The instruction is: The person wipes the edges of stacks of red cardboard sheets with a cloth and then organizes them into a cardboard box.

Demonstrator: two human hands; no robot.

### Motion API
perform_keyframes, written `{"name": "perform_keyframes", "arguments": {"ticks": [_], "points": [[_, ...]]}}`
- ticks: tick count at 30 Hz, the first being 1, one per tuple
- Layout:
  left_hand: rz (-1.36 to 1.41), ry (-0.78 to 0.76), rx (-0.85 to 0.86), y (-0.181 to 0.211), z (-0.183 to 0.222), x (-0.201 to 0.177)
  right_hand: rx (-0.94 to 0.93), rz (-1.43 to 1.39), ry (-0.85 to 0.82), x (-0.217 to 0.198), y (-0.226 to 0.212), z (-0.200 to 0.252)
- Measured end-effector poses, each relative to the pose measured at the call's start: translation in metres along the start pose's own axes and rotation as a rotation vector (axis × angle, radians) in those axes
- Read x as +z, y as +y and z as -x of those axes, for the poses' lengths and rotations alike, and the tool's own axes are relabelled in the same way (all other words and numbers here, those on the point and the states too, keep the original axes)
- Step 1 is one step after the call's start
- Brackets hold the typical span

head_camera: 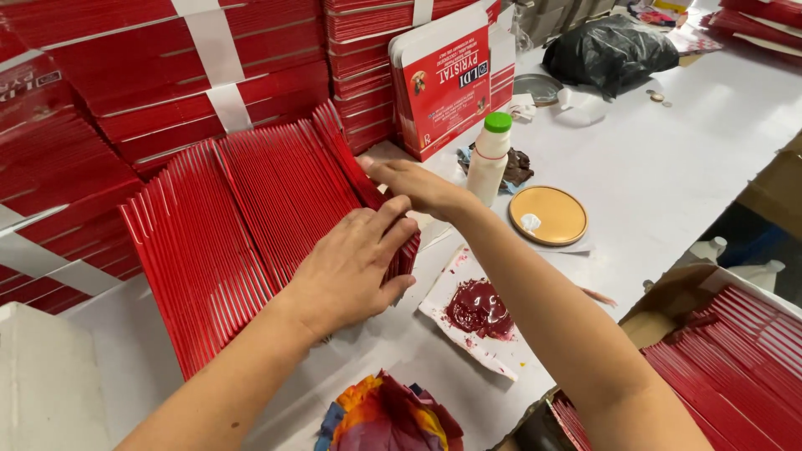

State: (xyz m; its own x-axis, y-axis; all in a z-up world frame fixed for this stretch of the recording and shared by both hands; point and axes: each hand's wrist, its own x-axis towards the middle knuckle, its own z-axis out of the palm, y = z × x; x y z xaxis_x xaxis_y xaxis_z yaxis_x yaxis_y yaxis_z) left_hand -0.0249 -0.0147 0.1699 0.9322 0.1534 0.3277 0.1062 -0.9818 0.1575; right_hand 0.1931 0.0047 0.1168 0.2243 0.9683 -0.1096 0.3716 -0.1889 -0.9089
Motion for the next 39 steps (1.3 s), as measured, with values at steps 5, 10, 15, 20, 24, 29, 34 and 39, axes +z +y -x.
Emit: {"name": "perform_keyframes", "arguments": {"ticks": [5,10,15,20,24,29,34,39], "points": [[-0.033,-0.034,-0.044,-0.003,-0.003,0.01,0.003,-0.369,-0.168,-0.004,0.008,0.011],[-0.068,-0.106,-0.078,-0.002,-0.006,0.013,-0.175,-0.333,-0.156,-0.001,0.022,0.007],[-0.267,0.236,0.075,-0.011,0.0,0.025,-0.144,-0.356,-0.147,-0.003,0.033,-0.002],[-0.163,-0.049,-0.096,0.002,-0.007,0.011,-0.177,0.397,0.102,-0.002,0.067,-0.013],[-0.097,-0.159,-0.187,0.006,-0.009,0.007,0.091,0.839,0.311,-0.002,0.11,-0.02],[-0.084,-0.145,-0.18,0.007,-0.007,0.009,0.32,0.801,0.241,-0.006,0.08,-0.01],[-0.081,-0.152,-0.209,0.004,-0.008,0.011,0.328,0.848,0.268,0.01,0.067,-0.015],[-0.079,-0.143,-0.184,0.004,0.003,0.019,-0.029,1.18,0.433,0.069,0.132,-0.057]]}}
